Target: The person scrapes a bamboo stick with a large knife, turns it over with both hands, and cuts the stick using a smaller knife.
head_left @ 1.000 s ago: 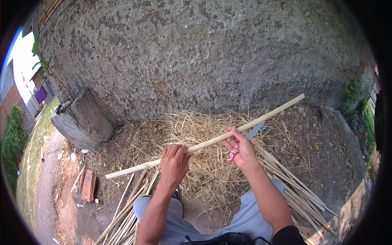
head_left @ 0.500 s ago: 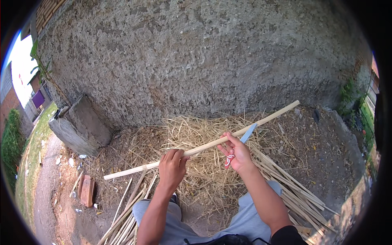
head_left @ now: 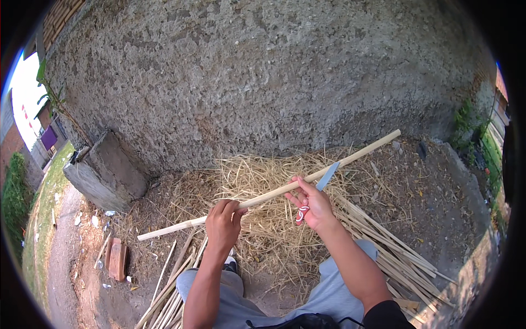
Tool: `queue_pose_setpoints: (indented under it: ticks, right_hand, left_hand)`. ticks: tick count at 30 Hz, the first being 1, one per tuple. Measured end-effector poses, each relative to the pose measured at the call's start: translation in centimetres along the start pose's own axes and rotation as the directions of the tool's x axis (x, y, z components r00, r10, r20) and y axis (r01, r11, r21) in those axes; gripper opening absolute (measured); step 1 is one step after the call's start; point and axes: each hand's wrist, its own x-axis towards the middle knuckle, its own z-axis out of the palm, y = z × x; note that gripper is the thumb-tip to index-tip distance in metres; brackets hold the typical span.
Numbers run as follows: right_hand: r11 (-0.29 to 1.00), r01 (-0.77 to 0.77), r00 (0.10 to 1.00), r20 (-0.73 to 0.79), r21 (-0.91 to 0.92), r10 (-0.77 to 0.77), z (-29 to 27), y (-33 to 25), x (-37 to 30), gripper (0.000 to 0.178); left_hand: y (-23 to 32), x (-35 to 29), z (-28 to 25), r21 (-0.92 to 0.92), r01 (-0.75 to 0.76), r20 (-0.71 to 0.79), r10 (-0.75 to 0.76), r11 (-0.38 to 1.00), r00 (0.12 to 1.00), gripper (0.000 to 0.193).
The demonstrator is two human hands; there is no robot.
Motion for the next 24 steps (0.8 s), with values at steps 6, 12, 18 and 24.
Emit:
queue_pose_setpoints:
  ticks: [6,12,18,24]
  right_hand:
    - [0.999,0.036,0.997,-0.064,-0.009,-0.037,0.6,0.6,0.0,0.021]
    - [0.998,0.037,0.997,-0.063,-0.049,-0.04,-0.2,0.9,0.1,0.02]
    - [0.998,0.033,0.997,-0.063,-0.055,-0.036,0.6,0.8,-0.3,0.033]
    - [0.998,0.002,0.998,-0.058,-0.067,-0.006,0.8,0.6,-0.9,0.03]
  left_hand:
    - [0.2,0.2,-0.1,-0.007,0.037,0.007,-0.036,0.999,0.999,0.019]
    - [0.0,0.3,-0.2,-0.009,0.018,-0.024,-0.018,1.0,1.0,0.017]
    - [-0.1,0.3,0.0,0.017,-0.001,-0.022,0.001,1.0,1.0,0.019]
    - [-0.5,0.3,0.0,-0.027,0.026,-0.042,-0.027,0.999,0.999,0.028]
